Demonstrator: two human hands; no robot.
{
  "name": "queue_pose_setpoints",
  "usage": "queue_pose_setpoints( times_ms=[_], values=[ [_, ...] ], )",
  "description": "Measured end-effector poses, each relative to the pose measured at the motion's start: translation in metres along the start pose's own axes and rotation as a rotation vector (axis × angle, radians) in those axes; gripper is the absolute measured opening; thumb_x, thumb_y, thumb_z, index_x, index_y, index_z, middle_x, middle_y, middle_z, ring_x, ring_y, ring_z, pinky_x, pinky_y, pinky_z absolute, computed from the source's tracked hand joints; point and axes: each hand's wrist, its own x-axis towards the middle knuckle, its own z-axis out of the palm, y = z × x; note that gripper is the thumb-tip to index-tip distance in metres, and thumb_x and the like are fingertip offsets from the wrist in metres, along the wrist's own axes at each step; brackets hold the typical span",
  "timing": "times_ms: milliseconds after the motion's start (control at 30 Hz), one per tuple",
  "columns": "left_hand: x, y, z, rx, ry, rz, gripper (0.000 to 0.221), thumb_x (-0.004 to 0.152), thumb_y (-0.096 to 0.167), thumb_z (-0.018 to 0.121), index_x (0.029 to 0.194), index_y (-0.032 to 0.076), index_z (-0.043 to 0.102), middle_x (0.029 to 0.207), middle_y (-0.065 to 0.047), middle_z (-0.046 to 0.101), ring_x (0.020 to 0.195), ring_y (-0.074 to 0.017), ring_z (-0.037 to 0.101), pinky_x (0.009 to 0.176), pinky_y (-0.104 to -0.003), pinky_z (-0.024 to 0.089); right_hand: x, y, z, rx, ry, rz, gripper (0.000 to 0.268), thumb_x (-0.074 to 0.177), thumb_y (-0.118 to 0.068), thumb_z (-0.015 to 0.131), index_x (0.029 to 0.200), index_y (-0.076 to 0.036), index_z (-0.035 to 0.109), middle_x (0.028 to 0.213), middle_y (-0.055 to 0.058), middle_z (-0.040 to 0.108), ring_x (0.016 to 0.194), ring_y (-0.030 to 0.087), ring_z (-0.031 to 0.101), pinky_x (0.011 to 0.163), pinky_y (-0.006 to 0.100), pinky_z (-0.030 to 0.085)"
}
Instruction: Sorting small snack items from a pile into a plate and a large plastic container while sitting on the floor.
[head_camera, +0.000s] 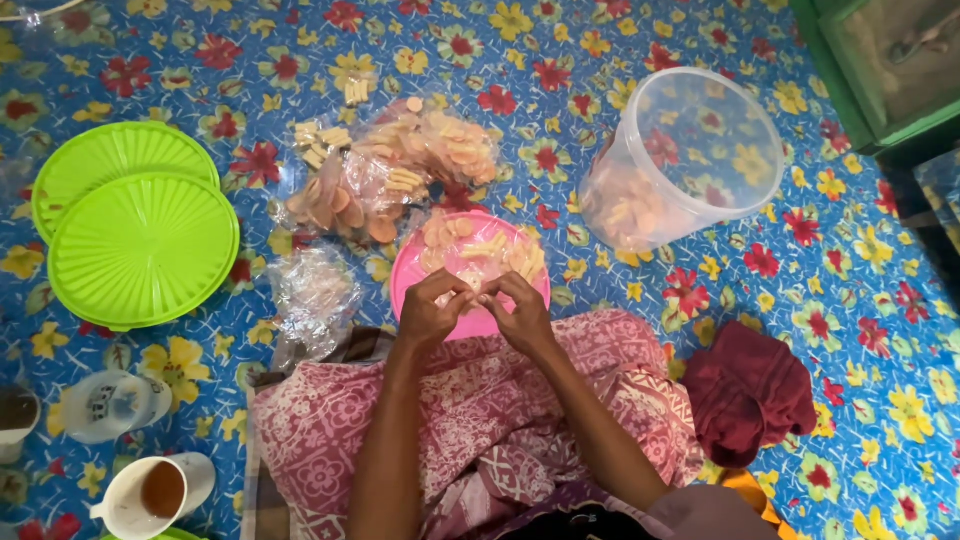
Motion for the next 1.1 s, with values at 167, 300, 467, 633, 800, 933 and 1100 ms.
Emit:
queue_pose_setpoints(
  times_ms=[167,300,467,633,800,933,1100],
  values=[
    [0.001,-0.013,-0.001,0.016,0.026,-0.001,0.009,0.074,0.005,0.072,0.071,0.012,0.067,0.066,-0.004,0.063,0.068,-0.0245,0.062,0.069,-0.033,0.049,0.002,0.010,-0.003,0.011,0.017,0.002,0.006,0.079,-0.015,0.071,0.082,-0.011,0.068,0.075,0.006,0.059,0.077,0.024,0.062,0.076,0.035,0.048],
    [0.001,-0.019,-0.001,0.050,0.045,-0.005,0.008,0.075,0.005,0.071,0.073,0.011,0.066,0.067,-0.006,0.062,0.068,-0.0259,0.062,0.069,-0.034,0.049,0.000,0.022,-0.006,0.017,0.037,0.019,0.005,0.079,-0.015,0.071,0.082,-0.012,0.067,0.075,0.004,0.059,0.077,0.023,0.063,0.076,0.036,0.049],
    [0.004,-0.017,-0.004,0.079,0.056,-0.024,0.009,0.074,0.003,0.071,0.075,0.010,0.066,0.068,-0.006,0.062,0.068,-0.0256,0.062,0.069,-0.034,0.049,-0.007,0.047,-0.008,-0.013,0.057,0.034,0.006,0.079,-0.015,0.071,0.082,-0.011,0.067,0.074,0.006,0.059,0.076,0.025,0.062,0.075,0.037,0.049],
    [0.005,-0.021,-0.004,0.114,0.079,-0.041,0.009,0.074,0.004,0.071,0.076,0.011,0.066,0.068,-0.006,0.062,0.069,-0.0251,0.062,0.068,-0.034,0.049,-0.008,0.057,-0.010,-0.046,0.104,0.078,0.008,0.083,-0.017,0.069,0.084,-0.010,0.066,0.075,0.007,0.059,0.077,0.026,0.062,0.075,0.037,0.049],
    [0.005,-0.017,-0.002,0.090,-0.004,-0.075,0.009,0.071,0.004,0.072,0.074,0.011,0.067,0.066,-0.007,0.062,0.067,-0.0261,0.063,0.066,-0.034,0.049,-0.002,0.034,-0.003,-0.014,0.015,0.004,0.019,0.076,-0.017,0.074,0.093,-0.013,0.067,0.088,0.006,0.059,0.091,0.027,0.061,0.084,0.039,0.047],
    [0.007,-0.006,-0.002,0.081,-0.020,-0.077,0.009,0.071,0.004,0.073,0.074,0.010,0.067,0.066,-0.007,0.061,0.066,-0.0261,0.063,0.065,-0.034,0.049,-0.003,0.040,0.012,0.010,-0.026,0.004,0.012,0.079,-0.015,0.072,0.089,-0.012,0.067,0.086,0.007,0.058,0.089,0.029,0.061,0.083,0.040,0.046],
    [0.005,-0.015,-0.001,0.051,-0.044,-0.083,0.011,0.070,0.003,0.073,0.073,0.013,0.069,0.065,-0.005,0.063,0.066,-0.0232,0.064,0.064,-0.032,0.051,0.001,0.025,0.014,-0.003,-0.014,-0.020,0.006,0.082,-0.013,0.069,0.086,-0.010,0.066,0.084,0.009,0.058,0.089,0.030,0.061,0.084,0.041,0.046]
  ],
)
